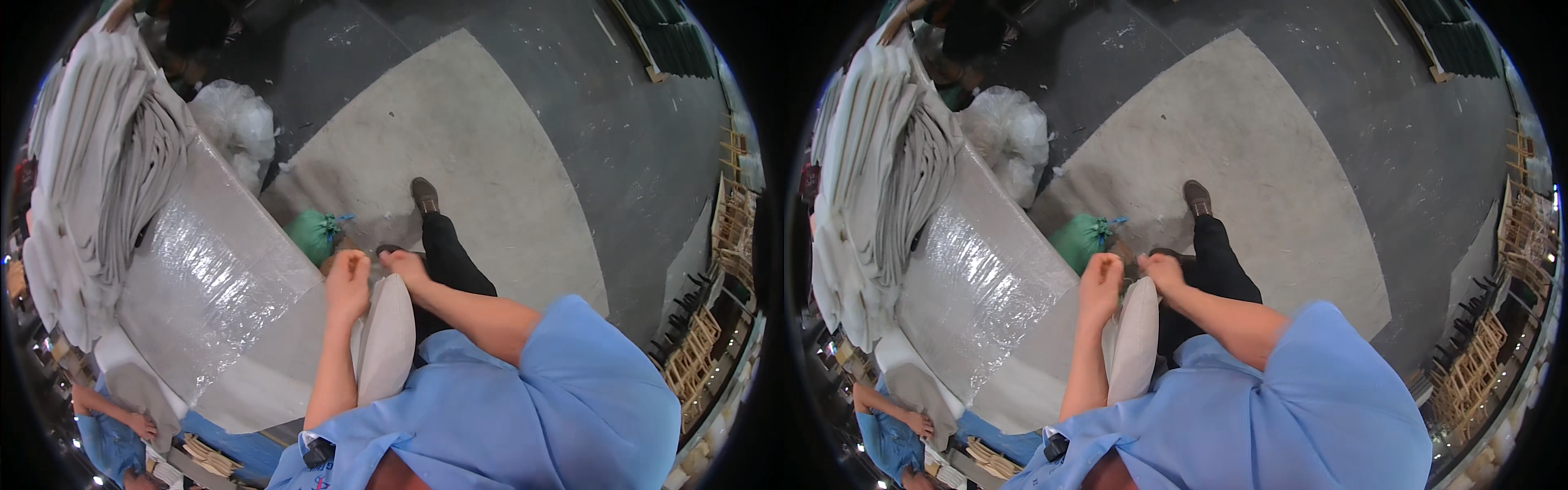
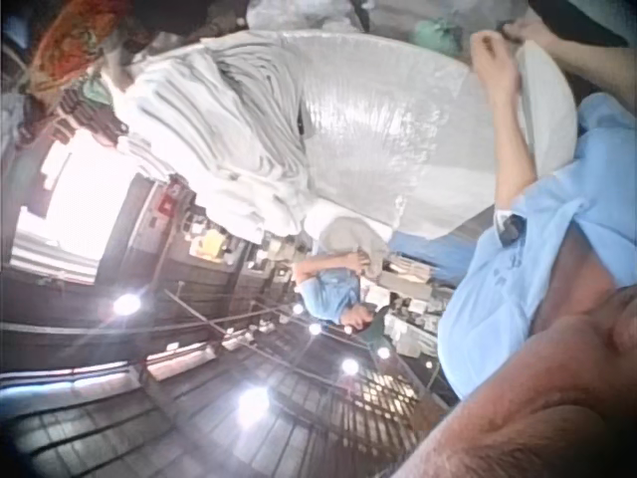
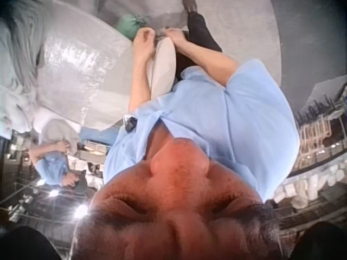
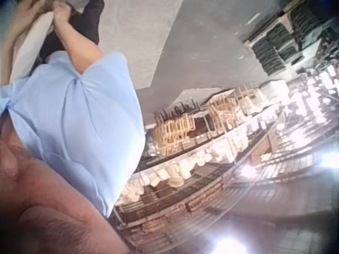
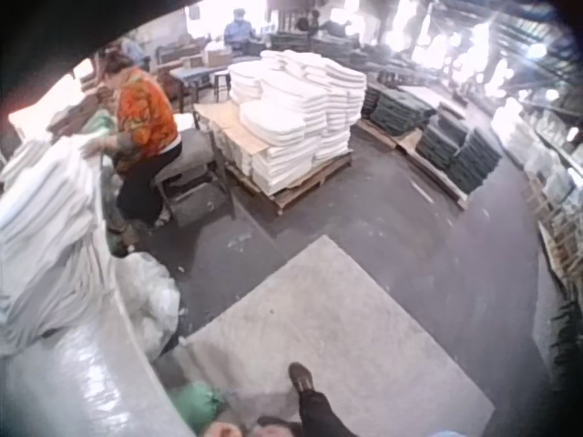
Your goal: The person folds white cushion covers and inserts them onto foam cushions at a work table. They repeatedly pick up a cover, fold it, place a foam insert inside, and stack the finished cushion. Other workers are visible nearby performing similar tasks.
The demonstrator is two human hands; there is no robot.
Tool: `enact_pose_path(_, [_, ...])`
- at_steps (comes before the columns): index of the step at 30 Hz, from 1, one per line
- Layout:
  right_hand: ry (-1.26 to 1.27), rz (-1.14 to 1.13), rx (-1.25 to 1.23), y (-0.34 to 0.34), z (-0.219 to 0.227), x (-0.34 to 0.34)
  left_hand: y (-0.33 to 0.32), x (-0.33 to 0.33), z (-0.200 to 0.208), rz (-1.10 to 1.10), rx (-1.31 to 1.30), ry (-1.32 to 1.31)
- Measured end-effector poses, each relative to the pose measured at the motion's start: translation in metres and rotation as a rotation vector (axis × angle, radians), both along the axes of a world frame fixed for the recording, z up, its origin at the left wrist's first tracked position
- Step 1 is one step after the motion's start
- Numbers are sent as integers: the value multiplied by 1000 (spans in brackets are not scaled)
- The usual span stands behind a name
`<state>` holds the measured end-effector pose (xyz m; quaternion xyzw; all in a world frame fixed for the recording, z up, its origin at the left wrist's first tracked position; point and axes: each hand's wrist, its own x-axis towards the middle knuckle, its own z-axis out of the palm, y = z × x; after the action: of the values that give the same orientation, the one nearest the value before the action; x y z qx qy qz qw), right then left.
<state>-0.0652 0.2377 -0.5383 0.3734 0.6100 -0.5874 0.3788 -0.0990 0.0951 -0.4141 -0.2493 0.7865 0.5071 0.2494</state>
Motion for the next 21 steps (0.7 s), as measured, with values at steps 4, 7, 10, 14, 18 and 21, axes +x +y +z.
enact_pose_path(4, [307,-364,-235,54,70,-30,-33,34,70,-50,44,204])
enact_pose_path(7, [511,-340,-376,47,142,-31,-42,81,133,-8,283,-156])
enact_pose_path(10, [591,-50,-376,29,150,-11,-31,103,163,153,489,-267])
enact_pose_path(14, [532,-47,-502,29,113,-21,-25,118,132,168,525,-221])
enact_pose_path(18, [184,-190,-732,26,79,-32,-24,125,97,55,472,-85])
enact_pose_path(21, [47,-194,-714,15,82,-43,-31,133,80,16,363,80])
